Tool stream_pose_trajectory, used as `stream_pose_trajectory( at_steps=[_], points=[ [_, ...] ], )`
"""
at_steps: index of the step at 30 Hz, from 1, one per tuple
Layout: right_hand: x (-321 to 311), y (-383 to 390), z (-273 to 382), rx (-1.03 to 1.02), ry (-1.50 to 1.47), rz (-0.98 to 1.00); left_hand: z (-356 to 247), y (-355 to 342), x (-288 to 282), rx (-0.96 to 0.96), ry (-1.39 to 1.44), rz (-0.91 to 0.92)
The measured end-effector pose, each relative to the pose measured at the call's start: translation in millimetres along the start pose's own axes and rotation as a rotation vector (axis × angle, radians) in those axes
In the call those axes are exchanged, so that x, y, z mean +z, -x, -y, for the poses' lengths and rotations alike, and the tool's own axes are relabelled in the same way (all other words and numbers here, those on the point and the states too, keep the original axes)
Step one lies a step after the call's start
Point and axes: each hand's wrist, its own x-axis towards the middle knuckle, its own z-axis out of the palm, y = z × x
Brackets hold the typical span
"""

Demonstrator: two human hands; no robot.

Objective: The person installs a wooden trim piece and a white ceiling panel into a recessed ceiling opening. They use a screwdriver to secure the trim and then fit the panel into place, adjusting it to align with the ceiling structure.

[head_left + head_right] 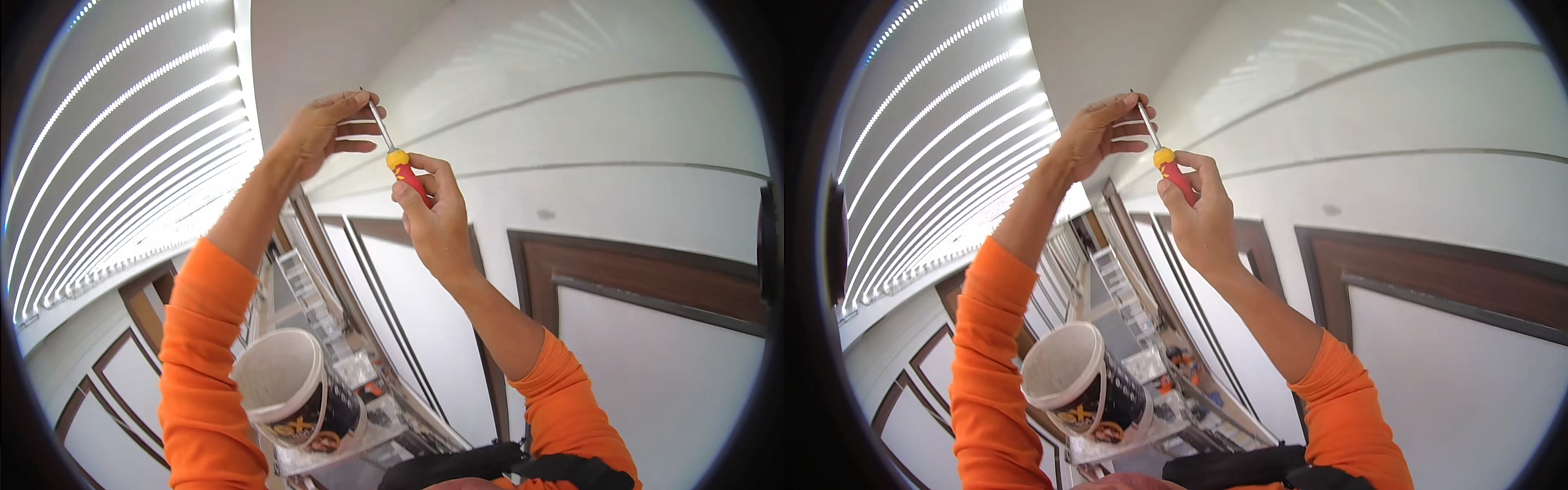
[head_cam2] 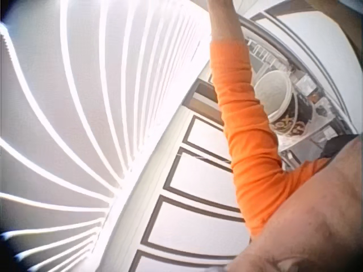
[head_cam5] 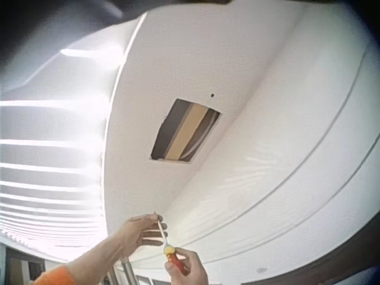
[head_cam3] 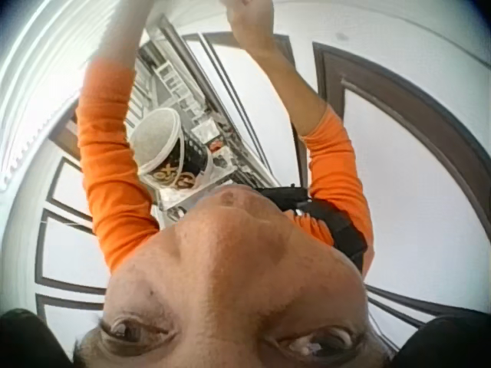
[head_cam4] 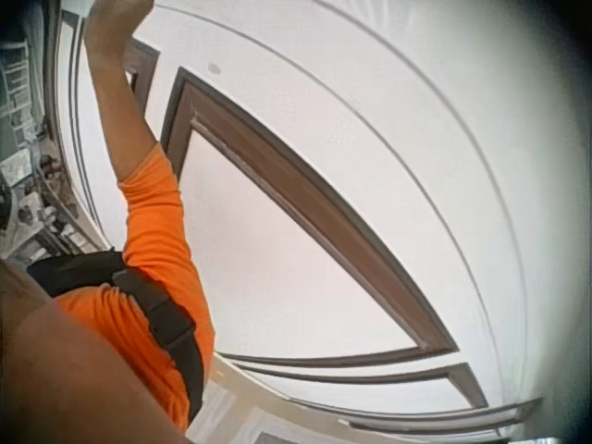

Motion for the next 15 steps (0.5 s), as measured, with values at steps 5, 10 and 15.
stream_pose_trajectory(
  at_steps=[5,10,15],
  points=[
    [13.8,-62.7,14.1,-0.124,-0.118,-0.172,-36.9,-59.1,29.6,0.19,0.199,-0.112],
    [4.1,-92.5,26.5,-0.19,-0.103,-0.26,-57.0,-85.0,46.6,0.255,0.271,-0.116],
    [-4.2,-106.1,30.9,-0.211,-0.126,-0.221,-57.4,-93.8,46.4,0.259,0.264,-0.135]
  ],
)
